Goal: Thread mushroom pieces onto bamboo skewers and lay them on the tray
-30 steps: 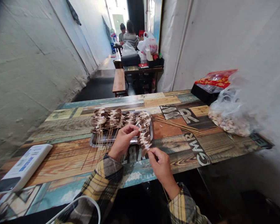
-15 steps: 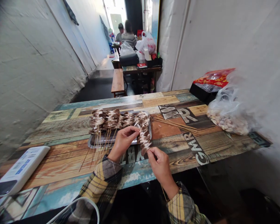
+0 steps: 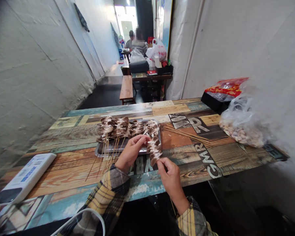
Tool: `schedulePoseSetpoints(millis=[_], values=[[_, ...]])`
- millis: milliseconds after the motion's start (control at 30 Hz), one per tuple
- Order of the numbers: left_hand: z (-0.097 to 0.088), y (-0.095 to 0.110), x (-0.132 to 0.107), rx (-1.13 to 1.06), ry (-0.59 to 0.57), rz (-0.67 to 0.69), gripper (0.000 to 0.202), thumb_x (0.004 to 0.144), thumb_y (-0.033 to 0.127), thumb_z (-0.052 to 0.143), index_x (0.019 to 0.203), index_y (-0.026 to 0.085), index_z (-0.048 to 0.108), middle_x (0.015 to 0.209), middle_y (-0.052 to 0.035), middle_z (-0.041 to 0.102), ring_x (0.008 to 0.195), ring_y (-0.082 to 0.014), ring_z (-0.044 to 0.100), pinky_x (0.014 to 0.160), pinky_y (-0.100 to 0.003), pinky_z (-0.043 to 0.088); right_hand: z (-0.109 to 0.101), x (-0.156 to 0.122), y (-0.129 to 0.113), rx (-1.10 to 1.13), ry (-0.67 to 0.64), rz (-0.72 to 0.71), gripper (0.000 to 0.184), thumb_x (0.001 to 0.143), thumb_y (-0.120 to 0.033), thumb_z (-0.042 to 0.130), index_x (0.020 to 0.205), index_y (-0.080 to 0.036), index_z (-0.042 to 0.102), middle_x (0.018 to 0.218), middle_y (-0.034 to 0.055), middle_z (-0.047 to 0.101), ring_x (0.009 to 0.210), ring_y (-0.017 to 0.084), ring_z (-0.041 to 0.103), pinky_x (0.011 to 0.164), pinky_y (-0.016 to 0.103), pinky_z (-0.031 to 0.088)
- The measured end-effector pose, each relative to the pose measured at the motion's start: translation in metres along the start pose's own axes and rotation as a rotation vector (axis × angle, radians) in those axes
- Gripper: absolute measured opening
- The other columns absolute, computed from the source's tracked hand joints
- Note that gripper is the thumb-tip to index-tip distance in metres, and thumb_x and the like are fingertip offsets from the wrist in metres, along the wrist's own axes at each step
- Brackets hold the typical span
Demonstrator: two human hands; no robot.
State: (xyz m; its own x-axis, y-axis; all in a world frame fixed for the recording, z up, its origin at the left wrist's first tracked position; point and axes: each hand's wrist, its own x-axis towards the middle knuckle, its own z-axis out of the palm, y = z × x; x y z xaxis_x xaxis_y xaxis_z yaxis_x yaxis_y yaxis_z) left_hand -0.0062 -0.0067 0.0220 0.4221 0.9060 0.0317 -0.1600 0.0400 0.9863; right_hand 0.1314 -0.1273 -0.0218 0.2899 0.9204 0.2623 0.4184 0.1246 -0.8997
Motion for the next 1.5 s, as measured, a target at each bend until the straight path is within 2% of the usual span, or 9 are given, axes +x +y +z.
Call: schedulePoseSetpoints(millis=[100, 233, 500, 900, 1000, 1133, 1200, 1300, 1500], values=[[0.003, 0.000, -0.001, 0.057, -0.053, -0.023, 0.032, 0.079, 0.045, 0.063, 0.079, 0.014, 0.067, 0.072, -0.0011, 0.060, 0.065, -0.0108, 0.049, 0.061, -0.022, 0.038, 0.001, 0.000, -0.003, -0.014, -0.018, -0.018, 0.025, 0.090, -0.030, 0.049, 0.075, -0.017, 0.064, 0.057, -0.0026, 0.055, 0.052, 0.012, 0.050, 0.053, 0.022, 0.039], [0.005, -0.002, -0.002, 0.040, -0.051, -0.029, 0.032, 0.075, 0.046, 0.067, 0.069, 0.014, 0.064, 0.064, 0.0014, 0.056, 0.059, -0.0090, 0.045, 0.058, -0.021, 0.035, 0.001, 0.000, -0.006, -0.047, -0.022, -0.045, 0.023, 0.089, -0.028, 0.049, 0.075, -0.018, 0.065, 0.059, -0.0017, 0.059, 0.054, 0.013, 0.053, 0.054, 0.022, 0.040], [0.006, -0.007, -0.002, -0.072, -0.073, -0.087, 0.029, 0.071, 0.039, 0.072, 0.065, 0.013, 0.062, 0.061, 0.0021, 0.053, 0.055, -0.0065, 0.041, 0.053, -0.020, 0.031, -0.001, -0.003, -0.004, -0.093, -0.016, -0.084, 0.024, 0.091, -0.027, 0.048, 0.076, -0.019, 0.064, 0.062, -0.0003, 0.062, 0.056, 0.013, 0.056, 0.055, 0.023, 0.041], [0.009, -0.010, -0.003, -0.025, -0.101, -0.089, 0.031, 0.071, 0.041, 0.071, 0.063, 0.013, 0.061, 0.056, 0.0031, 0.051, 0.051, -0.0063, 0.039, 0.051, -0.020, 0.030, -0.002, -0.002, -0.003, -0.130, -0.005, -0.068, 0.024, 0.090, -0.029, 0.047, 0.075, -0.018, 0.064, 0.060, -0.0006, 0.060, 0.054, 0.013, 0.054, 0.056, 0.024, 0.041], [0.007, -0.006, -0.001, -0.039, -0.055, -0.082, 0.030, 0.071, 0.043, 0.071, 0.070, 0.013, 0.066, 0.062, 0.0008, 0.058, 0.056, -0.0083, 0.047, 0.054, -0.021, 0.036, -0.001, -0.001, -0.003, -0.081, -0.022, -0.043, 0.024, 0.089, -0.029, 0.048, 0.074, -0.018, 0.064, 0.058, -0.0015, 0.058, 0.053, 0.012, 0.052, 0.054, 0.022, 0.039], [-0.004, -0.001, 0.005, -0.020, 0.137, 0.039, 0.032, 0.074, 0.044, 0.067, 0.088, 0.015, 0.071, 0.079, -0.0052, 0.068, 0.069, -0.0129, 0.058, 0.067, -0.024, 0.044, 0.001, -0.001, 0.000, -0.025, 0.033, 0.003, 0.024, 0.089, -0.032, 0.050, 0.074, -0.017, 0.063, 0.056, -0.0028, 0.052, 0.052, 0.012, 0.049, 0.052, 0.022, 0.038], [-0.011, -0.003, 0.009, 0.038, 0.242, 0.093, 0.029, 0.075, 0.041, 0.065, 0.085, 0.015, 0.071, 0.076, -0.0043, 0.068, 0.067, -0.0128, 0.058, 0.067, -0.024, 0.044, 0.001, -0.002, 0.002, 0.014, 0.068, 0.042, 0.024, 0.088, -0.034, 0.051, 0.076, -0.016, 0.063, 0.055, -0.0035, 0.050, 0.051, 0.011, 0.047, 0.051, 0.022, 0.038], [-0.019, -0.009, 0.014, 0.221, 0.312, 0.157, 0.020, 0.077, 0.033, 0.061, 0.082, 0.016, 0.070, 0.071, -0.0029, 0.067, 0.066, -0.0143, 0.058, 0.065, -0.026, 0.044, 0.001, -0.003, 0.005, 0.108, 0.106, 0.119, 0.026, 0.088, -0.037, 0.052, 0.080, -0.016, 0.063, 0.055, -0.0039, 0.049, 0.049, 0.011, 0.045, 0.048, 0.021, 0.036], [-0.026, -0.016, 0.014, 0.958, 0.237, 0.346, 0.021, 0.083, 0.017, 0.051, 0.086, 0.018, 0.071, 0.086, -0.0081, 0.066, 0.083, -0.0205, 0.057, 0.076, -0.033, 0.042, 0.001, -0.003, 0.008, 0.216, 0.150, 0.173, 0.029, 0.088, -0.042, 0.053, 0.082, -0.016, 0.062, 0.055, -0.0040, 0.049, 0.046, 0.010, 0.043, 0.044, 0.021, 0.035]])
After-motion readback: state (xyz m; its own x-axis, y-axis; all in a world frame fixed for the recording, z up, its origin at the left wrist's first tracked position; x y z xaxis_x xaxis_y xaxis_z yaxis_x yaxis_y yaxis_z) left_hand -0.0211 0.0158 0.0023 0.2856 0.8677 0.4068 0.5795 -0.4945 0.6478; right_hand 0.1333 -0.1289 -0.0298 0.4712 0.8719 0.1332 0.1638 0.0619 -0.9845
